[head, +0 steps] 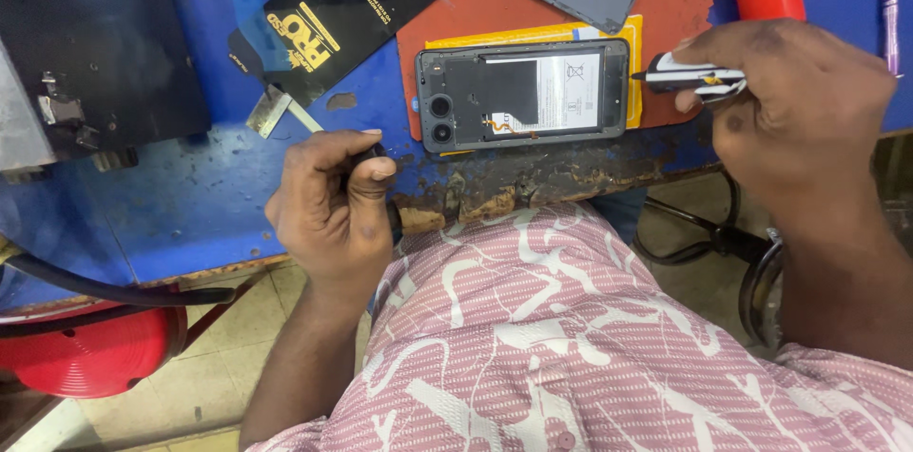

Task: The person uses a screwdriver to remove screws from a smartphone back cover, then applies adhesive to the internal frame. They reassemble the device and secure it with multiple rubber bands. Finally, the person cleans a small circuit board with a toothbrush.

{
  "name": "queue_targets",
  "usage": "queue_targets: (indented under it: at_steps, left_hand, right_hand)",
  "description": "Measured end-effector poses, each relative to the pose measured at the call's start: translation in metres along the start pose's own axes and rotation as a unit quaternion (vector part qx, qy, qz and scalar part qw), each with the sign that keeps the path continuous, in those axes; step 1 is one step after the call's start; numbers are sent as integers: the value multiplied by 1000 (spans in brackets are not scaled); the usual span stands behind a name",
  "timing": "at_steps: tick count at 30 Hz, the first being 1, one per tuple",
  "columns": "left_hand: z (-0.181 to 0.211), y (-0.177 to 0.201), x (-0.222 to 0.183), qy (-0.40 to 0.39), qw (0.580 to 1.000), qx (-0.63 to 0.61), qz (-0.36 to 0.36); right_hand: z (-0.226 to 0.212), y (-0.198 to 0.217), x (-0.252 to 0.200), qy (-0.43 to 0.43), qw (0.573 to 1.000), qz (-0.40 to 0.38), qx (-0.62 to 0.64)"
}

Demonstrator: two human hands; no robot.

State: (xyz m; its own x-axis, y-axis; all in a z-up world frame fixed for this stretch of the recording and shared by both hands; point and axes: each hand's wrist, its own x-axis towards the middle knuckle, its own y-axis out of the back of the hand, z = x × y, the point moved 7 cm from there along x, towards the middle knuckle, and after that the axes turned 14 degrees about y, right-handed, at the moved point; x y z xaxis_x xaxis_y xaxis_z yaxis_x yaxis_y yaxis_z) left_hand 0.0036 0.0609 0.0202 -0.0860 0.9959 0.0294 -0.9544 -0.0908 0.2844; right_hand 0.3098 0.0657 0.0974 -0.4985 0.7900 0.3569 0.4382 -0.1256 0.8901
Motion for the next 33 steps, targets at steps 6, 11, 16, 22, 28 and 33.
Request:
queue_targets:
  at_steps: [6, 11, 16, 22, 28, 33]
  left_hand:
    - [-1, -1, -1, -1, 1000, -2, 0]
    - [-2, -2, -1, -1, 1000, -4, -3]
    - [-5, -2, -1, -1, 1000, -28, -8]
    - [-5, -2, -2, -7, 1000, -25, -6]
    - [-3, -2, -2, -4, 1000, -25, -8]
    - [1, -1, -2, -7, 1000, -6, 0]
  right_hand:
    - [-12, 4, 4, -7, 1000, -7, 4]
    - [-19, 5, 5, -20, 999, -8, 38]
    - [-22, 5, -1, -48, 998, -14, 43]
    - [-27, 3, 0, -25, 999, -14, 41]
    - [-32, -2, 7, -9, 999, -12, 41]
    - [-35, -9, 12, 1, 999, -16, 42]
